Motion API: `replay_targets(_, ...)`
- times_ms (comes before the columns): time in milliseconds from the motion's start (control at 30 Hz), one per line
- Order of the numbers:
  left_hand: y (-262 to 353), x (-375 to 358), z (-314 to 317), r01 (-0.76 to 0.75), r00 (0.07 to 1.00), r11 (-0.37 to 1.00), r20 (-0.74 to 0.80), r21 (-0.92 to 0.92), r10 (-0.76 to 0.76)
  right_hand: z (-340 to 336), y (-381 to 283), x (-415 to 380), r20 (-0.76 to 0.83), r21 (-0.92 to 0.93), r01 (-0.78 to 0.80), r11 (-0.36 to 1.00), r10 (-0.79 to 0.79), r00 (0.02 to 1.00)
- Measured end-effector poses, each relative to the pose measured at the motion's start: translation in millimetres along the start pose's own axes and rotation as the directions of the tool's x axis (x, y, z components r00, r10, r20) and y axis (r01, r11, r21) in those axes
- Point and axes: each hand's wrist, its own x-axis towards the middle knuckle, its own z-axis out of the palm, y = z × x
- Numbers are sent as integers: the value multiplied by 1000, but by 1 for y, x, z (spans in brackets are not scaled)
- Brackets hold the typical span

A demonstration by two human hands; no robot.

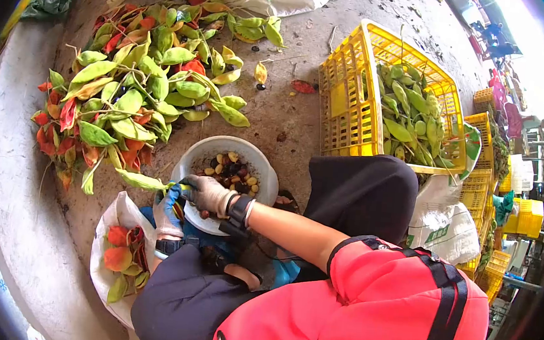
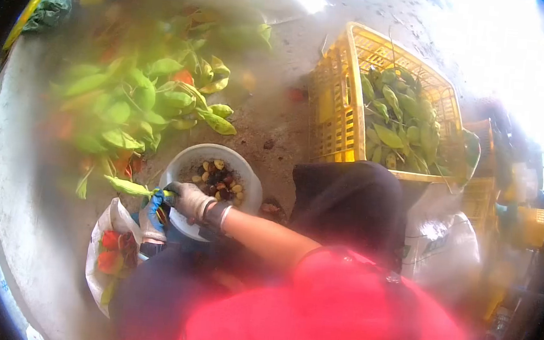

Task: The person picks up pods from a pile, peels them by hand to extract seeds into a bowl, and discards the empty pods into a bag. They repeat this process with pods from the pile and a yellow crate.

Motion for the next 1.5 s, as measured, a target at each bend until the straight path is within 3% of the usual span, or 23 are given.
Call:
replay_targets(200, -8, 2, 2, -44, 988, 985, -141, 168, 68, 32, 46, 25, -340, -306, 223, 925, -325, 882)
replay_targets(233, -12, 2, 3, -79, 984, 984, -146, 160, 103, 31, 37, 20, -340, -204, 130, 970, -195, 920)
replay_targets(367, -7, 4, 12, -165, 962, 974, -190, 158, 194, 36, 39, 29, -413, -307, 184, 934, -305, 858)
replay_targets(433, -6, 2, 26, -275, 956, 961, -101, 19, 276, 27, 45, 35, -374, -206, 176, 962, -244, 895)
replay_targets(467, 1, -5, 30, -261, 964, 964, -30, 52, 263, 25, 63, 47, -290, 7, 241, 971, -229, 929)
replay_targets(533, 7, -9, 26, -199, 979, 976, -29, 93, 203, 17, 68, 46, -117, 354, 193, 915, -161, 980)
replay_targets(567, 11, -9, 25, -174, 984, 978, -24, 113, 178, 7, 61, 41, -45, 296, 252, 921, -250, 967)
replay_targets(633, 2, 0, 12, -227, 974, 971, 34, 72, 225, -15, 29, 19, 156, 156, 43, 987, -68, 985)
replay_targets(700, 7, -5, 14, -209, 976, 965, -35, 159, 217, -17, 28, 34, 202, -53, 186, 981, -172, 964)
replay_targets(733, 14, -6, 16, -126, 990, 966, -38, 224, 138, -17, 22, 39, 224, -151, 260, 954, -223, 949)
replay_targets(833, 12, -6, 12, -11, 998, 984, -55, 178, 21, -20, 0, 35, 277, -477, 204, 855, -75, 958)
replay_targets(867, 7, -7, 16, -88, 994, 982, -54, 165, 98, -16, 19, 47, 300, -431, 206, 879, -76, 951)
replay_targets(933, 15, -13, 26, -51, 996, 958, -59, 281, 70, -10, 15, 40, 319, -402, 91, 911, 46, 947)
replay_targets(967, 19, -14, 31, -39, 996, 942, -60, 334, 63, -9, 17, 37, 307, -358, 91, 929, 25, 951)
replay_targets(1000, 23, -15, 32, -22, 999, 970, -33, 241, 31, -5, 22, 37, 264, -294, 106, 950, -26, 964)
replay_targets(1100, 20, -12, 33, 29, 988, 991, -148, -129, -49, 17, 23, 22, 39, -172, 181, 968, -177, 983)
replay_targets(1133, 16, -7, 31, 43, 985, 986, -158, -163, -69, 30, 34, 27, -112, -221, 404, 888, -434, 894)
replay_targets(1233, 13, -11, 39, -119, 975, 980, -206, -157, 85, 44, 31, 20, -250, -75, 217, 973, -229, 941)
replay_targets(1333, 23, -15, 44, -49, 983, 995, -179, -90, 33, 50, 25, 14, -310, 17, 276, 961, -257, 915)
replay_targets(1433, 14, 1, 29, -16, 991, 998, -134, 59, 24, 14, 17, 17, -58, -193, 198, 961, -213, 975)
replay_targets(1467, 7, 4, 20, -10, 991, 990, -134, 140, 29, 3, 12, 23, 94, -152, 43, 987, -29, 995)
replay_targets(1500, 7, 2, 25, -2, 992, 976, -126, 220, 30, -2, 8, 25, 178, -175, 0, 984, 31, 983)
